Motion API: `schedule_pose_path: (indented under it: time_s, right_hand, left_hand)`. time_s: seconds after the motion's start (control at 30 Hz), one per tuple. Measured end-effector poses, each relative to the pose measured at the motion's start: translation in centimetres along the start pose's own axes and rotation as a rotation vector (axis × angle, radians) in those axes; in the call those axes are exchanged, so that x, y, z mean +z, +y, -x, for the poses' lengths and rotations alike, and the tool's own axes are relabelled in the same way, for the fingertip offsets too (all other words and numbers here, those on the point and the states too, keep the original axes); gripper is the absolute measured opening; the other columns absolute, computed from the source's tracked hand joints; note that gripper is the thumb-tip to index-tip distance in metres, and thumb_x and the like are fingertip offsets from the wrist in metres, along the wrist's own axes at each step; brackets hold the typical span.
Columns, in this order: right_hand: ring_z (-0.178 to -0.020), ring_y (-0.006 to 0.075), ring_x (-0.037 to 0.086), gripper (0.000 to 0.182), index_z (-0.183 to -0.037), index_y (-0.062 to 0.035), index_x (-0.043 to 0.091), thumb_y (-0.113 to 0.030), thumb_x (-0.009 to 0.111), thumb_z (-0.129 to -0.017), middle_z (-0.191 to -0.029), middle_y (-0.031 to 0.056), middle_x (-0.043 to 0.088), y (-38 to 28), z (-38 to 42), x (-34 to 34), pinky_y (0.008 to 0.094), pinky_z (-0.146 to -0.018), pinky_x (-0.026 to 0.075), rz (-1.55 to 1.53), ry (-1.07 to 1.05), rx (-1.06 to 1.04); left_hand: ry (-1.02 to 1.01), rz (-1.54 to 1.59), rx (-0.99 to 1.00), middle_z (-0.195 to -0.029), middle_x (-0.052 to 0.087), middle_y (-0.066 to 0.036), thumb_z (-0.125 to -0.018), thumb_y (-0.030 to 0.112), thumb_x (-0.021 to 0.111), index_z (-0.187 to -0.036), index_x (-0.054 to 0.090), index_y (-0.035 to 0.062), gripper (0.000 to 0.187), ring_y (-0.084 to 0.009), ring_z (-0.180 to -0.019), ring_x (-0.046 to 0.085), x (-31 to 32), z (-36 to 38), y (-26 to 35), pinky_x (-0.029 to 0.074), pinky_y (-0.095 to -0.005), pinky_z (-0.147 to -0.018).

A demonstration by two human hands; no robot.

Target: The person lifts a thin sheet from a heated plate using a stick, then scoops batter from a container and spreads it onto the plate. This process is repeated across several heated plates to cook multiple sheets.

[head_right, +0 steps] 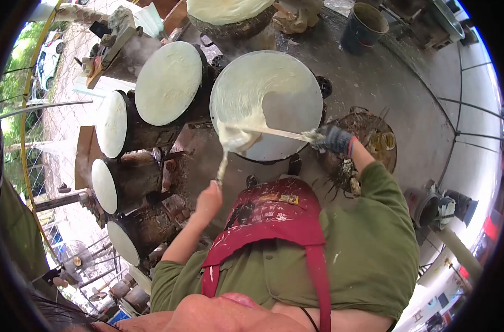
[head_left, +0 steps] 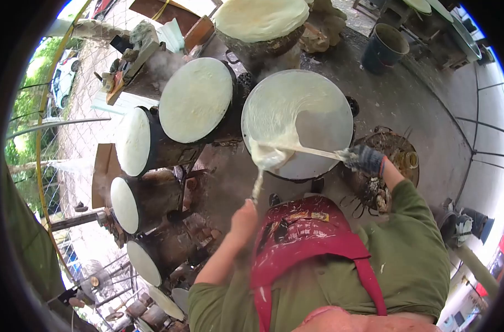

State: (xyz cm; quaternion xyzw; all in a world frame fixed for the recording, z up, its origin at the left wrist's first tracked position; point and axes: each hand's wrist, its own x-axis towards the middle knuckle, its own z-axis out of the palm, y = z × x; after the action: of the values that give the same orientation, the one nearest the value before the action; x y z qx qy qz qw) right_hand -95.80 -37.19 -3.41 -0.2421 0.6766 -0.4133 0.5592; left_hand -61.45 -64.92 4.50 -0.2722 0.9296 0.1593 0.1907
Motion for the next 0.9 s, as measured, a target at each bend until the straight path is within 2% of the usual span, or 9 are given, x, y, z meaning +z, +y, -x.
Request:
schedule_pose_path:
  time_s: [0.1,0.17,0.23,0.37,0.47,0.57,0.77,0.83,0.9]
  right_hand:
    - [-0.047,0.0087,0.049,0.029,-0.104,-0.0081,0.061,-0.031,0.059,-0.087,-0.063,-0.0005,0.056,0.0,4.3,8.4,0.0217,-0.042,0.042,-0.697,0.245,0.167]
    - [-0.044,0.0073,0.047,0.030,-0.105,-0.0080,0.059,-0.032,0.057,-0.088,-0.063,-0.0004,0.057,-2.1,3.8,13.3,0.0200,-0.038,0.039,-1.027,-0.017,0.117]
    - [-0.041,0.0078,0.045,0.029,-0.107,-0.0105,0.058,-0.033,0.055,-0.090,-0.061,0.0001,0.056,-3.8,0.2,19.3,0.0213,-0.036,0.036,-1.094,0.048,0.034]
    - [-0.045,0.0149,0.051,0.029,-0.099,-0.0109,0.060,-0.037,0.055,-0.088,-0.065,0.0055,0.059,-7.9,-9.3,29.8,0.0281,-0.040,0.039,-0.825,0.398,0.111]
    - [-0.056,0.0230,0.057,0.033,-0.094,-0.0079,0.061,-0.039,0.056,-0.086,-0.070,0.0113,0.061,-2.1,-16.3,33.0,0.0356,-0.051,0.044,-0.255,0.831,0.181]
    - [-0.063,0.0269,0.059,0.035,-0.093,-0.0064,0.059,-0.040,0.055,-0.086,-0.074,0.0144,0.062,0.3,-12.3,31.7,0.0391,-0.059,0.045,-0.067,1.059,0.197]
    - [-0.073,0.0372,0.059,0.037,-0.097,-0.0077,0.058,-0.042,0.048,-0.087,-0.077,0.0203,0.061,-4.8,-4.4,28.7,0.0445,-0.062,0.046,-0.711,0.866,0.380]
    - [-0.074,0.0382,0.060,0.035,-0.097,-0.0076,0.058,-0.040,0.048,-0.087,-0.078,0.0216,0.061,2.4,-7.1,30.3,0.0447,-0.063,0.047,0.143,0.907,0.178]
    - [-0.078,0.0392,0.059,0.031,-0.100,-0.0080,0.058,-0.035,0.049,-0.087,-0.085,0.0229,0.061,1.2,-4.8,29.5,0.0450,-0.066,0.047,0.453,0.870,0.192]
  left_hand:
    - [-0.062,0.334,0.124,-0.066,0.058,-0.016,-0.088,0.013,0.048,-0.100,0.049,0.0004,0.018,-0.0246,-0.059,0.061,2.0,0.3,-1.2,0.047,-0.0370,-0.051]
    - [-0.074,0.715,0.313,-0.061,0.053,-0.007,-0.090,0.015,0.052,-0.103,0.047,0.0008,0.020,-0.0168,-0.051,0.054,0.1,-0.9,-2.2,0.043,-0.0308,-0.045]
    - [-0.036,1.065,0.149,-0.063,0.050,-0.001,-0.091,0.013,0.051,-0.100,0.051,0.0018,0.015,-0.0075,-0.053,0.046,-3.0,0.1,-2.6,0.037,-0.0240,-0.046]
    - [0.147,1.498,0.003,-0.063,0.042,0.008,-0.093,0.013,0.048,-0.099,0.052,0.0041,0.011,0.0007,-0.050,0.036,-6.8,2.1,-5.9,0.029,-0.0159,-0.043]
    - [0.164,1.472,0.015,-0.064,0.042,0.007,-0.093,0.014,0.049,-0.100,0.051,0.0039,0.012,0.0000,-0.049,0.037,-6.1,3.3,-10.8,0.030,-0.0155,-0.042]
    - [0.135,1.552,-0.089,-0.064,0.041,0.007,-0.093,0.014,0.049,-0.100,0.051,0.0040,0.012,0.0001,-0.049,0.037,-3.8,5.6,-13.8,0.030,-0.0149,-0.042]
    - [0.168,1.582,-0.215,-0.063,0.039,0.007,-0.093,0.014,0.047,-0.097,0.050,0.0041,0.011,-0.0002,-0.047,0.034,-0.3,9.6,-14.6,0.028,-0.0156,-0.039]
    - [0.195,1.566,-0.239,-0.063,0.039,0.006,-0.093,0.013,0.047,-0.097,0.050,0.0038,0.010,-0.0004,-0.047,0.034,0.0,10.0,-13.6,0.027,-0.0160,-0.038]
    - [0.220,1.511,-0.253,-0.063,0.039,0.006,-0.093,0.012,0.046,-0.097,0.050,0.0034,0.010,-0.0007,-0.046,0.034,-0.1,10.4,-11.8,0.027,-0.0165,-0.037]
